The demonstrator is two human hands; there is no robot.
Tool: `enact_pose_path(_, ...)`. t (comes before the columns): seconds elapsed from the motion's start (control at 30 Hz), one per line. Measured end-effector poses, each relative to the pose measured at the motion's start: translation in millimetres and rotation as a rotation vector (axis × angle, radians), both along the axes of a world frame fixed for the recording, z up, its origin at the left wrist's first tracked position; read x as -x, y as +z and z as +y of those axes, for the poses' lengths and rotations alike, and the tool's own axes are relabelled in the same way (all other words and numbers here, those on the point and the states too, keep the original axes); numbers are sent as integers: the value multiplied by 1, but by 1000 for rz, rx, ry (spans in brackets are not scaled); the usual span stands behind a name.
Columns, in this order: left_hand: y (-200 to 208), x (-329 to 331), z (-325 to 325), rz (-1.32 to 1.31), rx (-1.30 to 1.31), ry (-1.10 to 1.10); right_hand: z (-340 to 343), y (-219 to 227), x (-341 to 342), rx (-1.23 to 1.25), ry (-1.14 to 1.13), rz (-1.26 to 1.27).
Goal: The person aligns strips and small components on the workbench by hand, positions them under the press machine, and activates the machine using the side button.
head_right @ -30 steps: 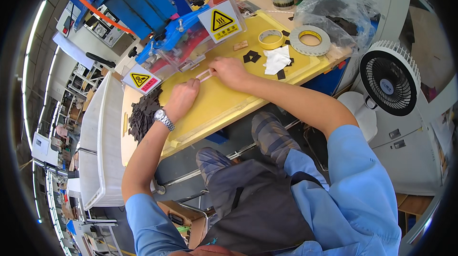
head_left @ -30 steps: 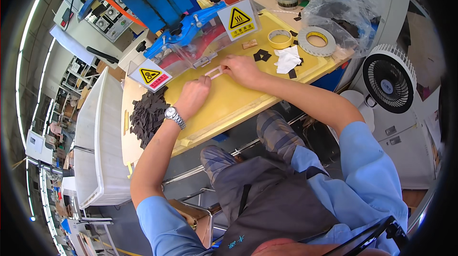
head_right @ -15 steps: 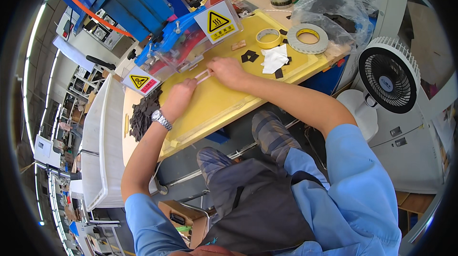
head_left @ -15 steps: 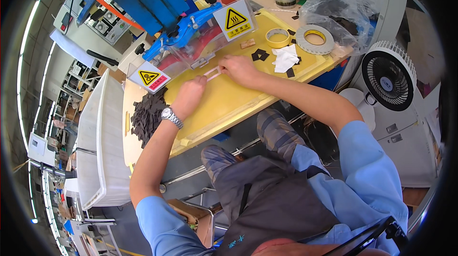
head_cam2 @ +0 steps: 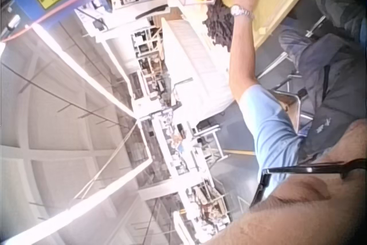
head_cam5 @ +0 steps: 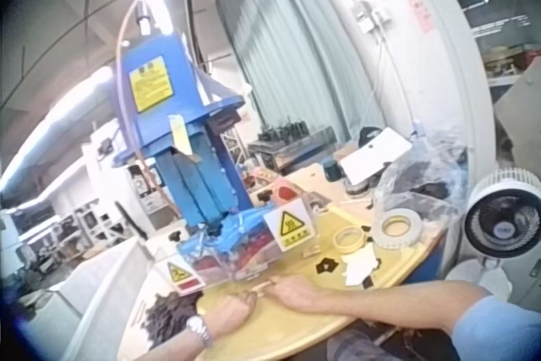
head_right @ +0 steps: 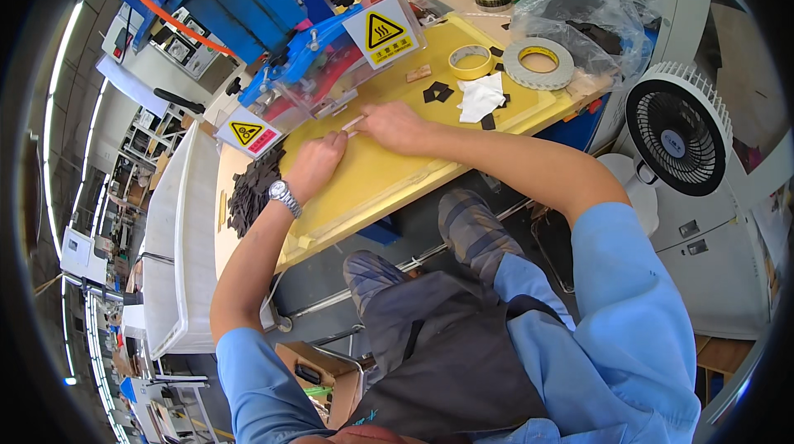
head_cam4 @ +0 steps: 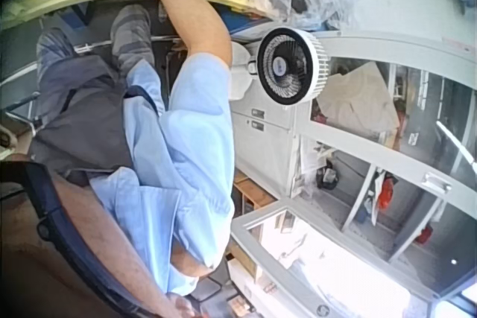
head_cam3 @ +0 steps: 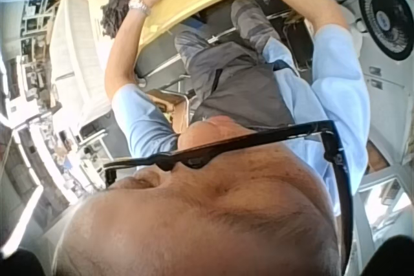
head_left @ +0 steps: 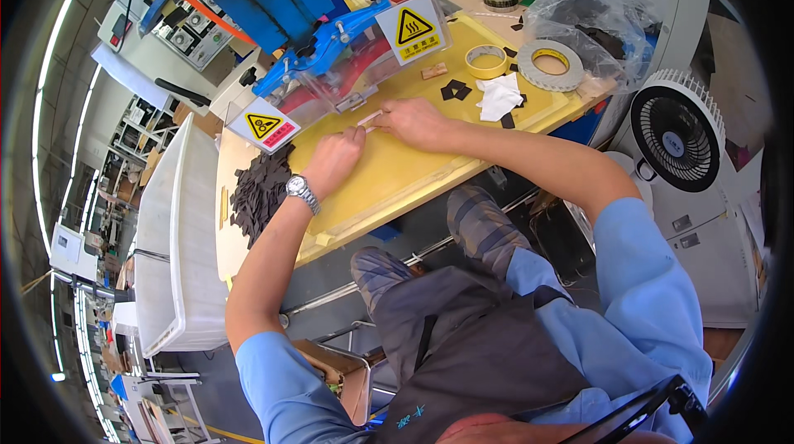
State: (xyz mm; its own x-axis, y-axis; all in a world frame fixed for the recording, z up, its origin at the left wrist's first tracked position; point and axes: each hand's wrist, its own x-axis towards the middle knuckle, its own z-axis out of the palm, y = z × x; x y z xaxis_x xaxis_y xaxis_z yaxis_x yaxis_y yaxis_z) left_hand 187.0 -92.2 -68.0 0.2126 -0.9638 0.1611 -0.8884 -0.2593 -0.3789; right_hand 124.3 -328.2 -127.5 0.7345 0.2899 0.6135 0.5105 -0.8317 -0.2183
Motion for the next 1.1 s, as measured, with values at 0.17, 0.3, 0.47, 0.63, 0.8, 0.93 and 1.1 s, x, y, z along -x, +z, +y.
enact_pose_path(0.17, -5, 2, -2, 23, 84, 19, -1, 0, 1, -1, -16, 26)
enact_pose_path(0.3, -17, -2, 1, 111, 264, 85, 0, -1, -3, -21, 5, 9)
enact_pose_path(0.47, -20, 2, -8, 271, 499, 268, 1, -1, 0, -50, -7, 13)
enact_pose_path(0.63, -13, -22, -11, 1234, 688, 650, -6, -11, -6, -113, -71, -84)
enact_pose_path(0.8, -18, -39, -6, 1663, 860, 766, -6, -8, -3, -231, -157, -41)
enact_pose_path(0.93, -16, -35, -12, 1711, 877, 800, -9, -8, -4, -222, -178, -17)
enact_pose_path(1.1, -8, -28, -14, 1751, 897, 839, -9, -7, -3, -243, -140, -39)
